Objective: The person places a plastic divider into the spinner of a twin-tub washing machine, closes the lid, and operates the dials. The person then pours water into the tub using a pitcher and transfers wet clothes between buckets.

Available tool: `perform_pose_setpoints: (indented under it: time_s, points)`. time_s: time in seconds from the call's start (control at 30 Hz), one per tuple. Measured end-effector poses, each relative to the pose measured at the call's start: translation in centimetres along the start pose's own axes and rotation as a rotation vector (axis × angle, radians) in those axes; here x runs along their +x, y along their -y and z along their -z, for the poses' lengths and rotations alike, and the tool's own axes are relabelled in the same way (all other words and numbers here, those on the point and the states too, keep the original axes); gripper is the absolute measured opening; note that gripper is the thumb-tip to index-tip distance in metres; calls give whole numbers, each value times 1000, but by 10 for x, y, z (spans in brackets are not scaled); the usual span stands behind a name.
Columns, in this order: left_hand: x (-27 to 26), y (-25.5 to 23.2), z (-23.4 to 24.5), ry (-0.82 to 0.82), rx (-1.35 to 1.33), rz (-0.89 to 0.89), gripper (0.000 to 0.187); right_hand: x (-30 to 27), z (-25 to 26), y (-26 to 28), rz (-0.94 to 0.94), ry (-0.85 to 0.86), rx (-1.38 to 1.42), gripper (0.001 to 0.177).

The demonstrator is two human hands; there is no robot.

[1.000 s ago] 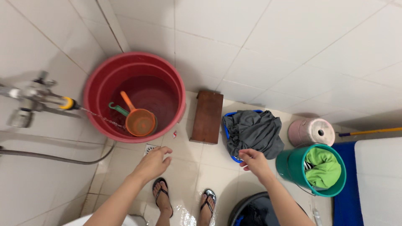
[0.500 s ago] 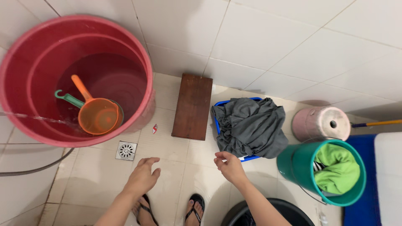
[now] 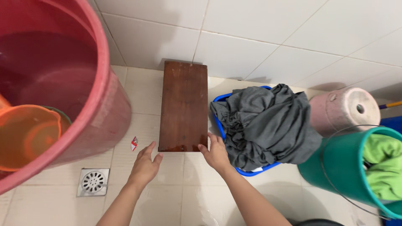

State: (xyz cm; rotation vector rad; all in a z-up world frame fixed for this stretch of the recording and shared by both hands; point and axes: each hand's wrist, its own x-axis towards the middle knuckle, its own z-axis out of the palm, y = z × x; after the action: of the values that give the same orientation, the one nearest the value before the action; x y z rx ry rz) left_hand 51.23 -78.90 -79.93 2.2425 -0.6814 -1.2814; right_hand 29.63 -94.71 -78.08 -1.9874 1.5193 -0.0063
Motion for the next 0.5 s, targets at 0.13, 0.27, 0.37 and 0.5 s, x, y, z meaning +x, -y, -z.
perform_pose_setpoints:
  time_s: [0.13,0.27,0.37,0.5]
  points:
    - [63,38,-39,-121,-7,-170,72,31,-34,-1,132,-26,-6,93]
    - [99,43,-65,-144,-97,-196,75,50,-51,-4,100,24,204,127]
    - [100,33,-77,-145,-225,-154,70,57,-54,-10,173,0,443,137]
    - [82,31,-81,-149,-324,-147,62,39,-55,-22,111,18,290,137]
